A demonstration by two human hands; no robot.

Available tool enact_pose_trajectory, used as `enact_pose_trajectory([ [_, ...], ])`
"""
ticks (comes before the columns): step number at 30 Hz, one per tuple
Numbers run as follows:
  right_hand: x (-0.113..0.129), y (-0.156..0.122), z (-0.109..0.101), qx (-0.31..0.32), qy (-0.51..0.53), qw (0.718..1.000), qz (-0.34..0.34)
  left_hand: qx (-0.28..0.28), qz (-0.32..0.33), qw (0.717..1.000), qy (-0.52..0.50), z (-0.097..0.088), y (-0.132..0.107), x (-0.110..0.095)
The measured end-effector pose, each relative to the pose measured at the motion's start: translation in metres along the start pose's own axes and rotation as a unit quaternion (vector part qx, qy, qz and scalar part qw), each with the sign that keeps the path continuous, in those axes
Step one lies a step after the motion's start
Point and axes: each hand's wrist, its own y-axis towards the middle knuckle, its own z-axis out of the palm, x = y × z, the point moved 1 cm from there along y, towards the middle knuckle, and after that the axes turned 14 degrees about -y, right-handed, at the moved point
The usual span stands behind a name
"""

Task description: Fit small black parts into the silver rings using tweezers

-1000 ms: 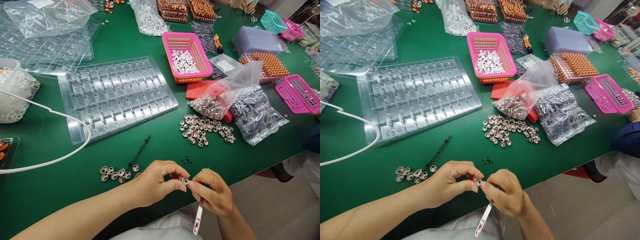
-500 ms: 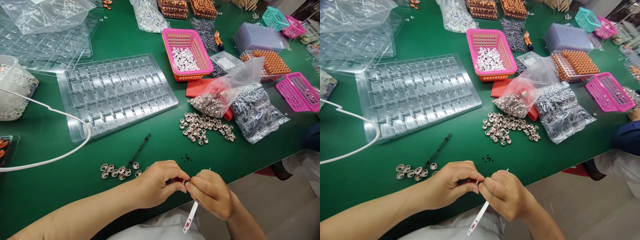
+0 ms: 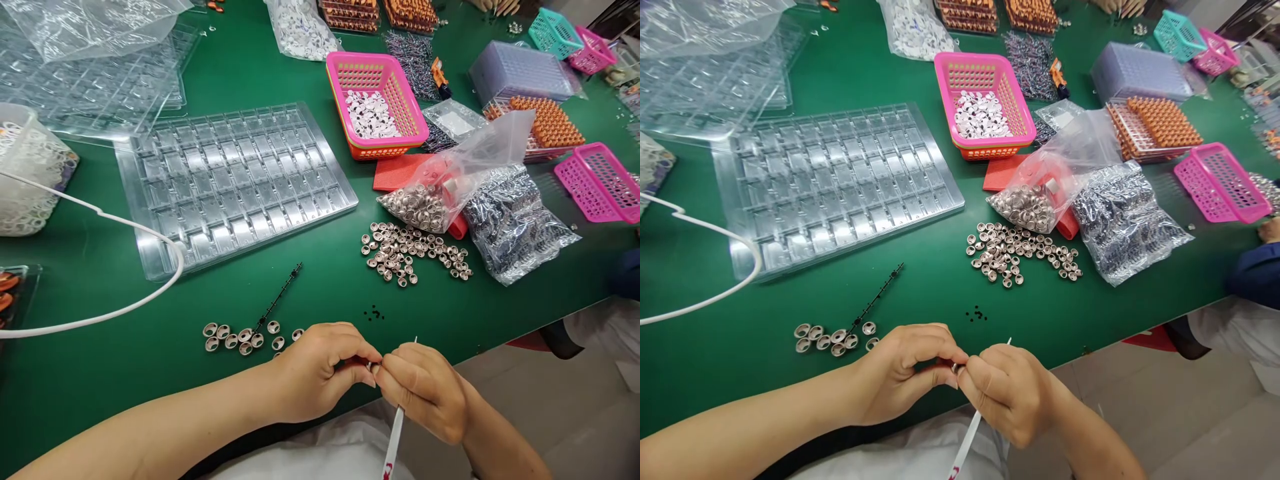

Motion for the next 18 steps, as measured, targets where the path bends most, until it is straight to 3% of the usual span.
enact_pose_trajectory([
  [6, 0.0, 0.003, -0.001, 0.012, -0.006, 1.0, 0.015, 0.016, -0.01, 1.0, 0.009, -0.001, 0.001, 0.0],
  [9, -0.002, 0.002, 0.004, -0.01, -0.05, 0.999, 0.009, 0.006, -0.026, 1.0, 0.004, -0.002, 0.001, 0.002],
  [14, -0.003, -0.006, 0.015, -0.092, -0.036, 0.992, 0.073, -0.047, -0.121, 0.989, -0.077, -0.004, 0.004, 0.001],
  [18, 0.001, -0.01, 0.019, -0.215, -0.042, 0.958, 0.184, -0.072, -0.166, 0.972, -0.152, -0.004, 0.006, 0.0],
])
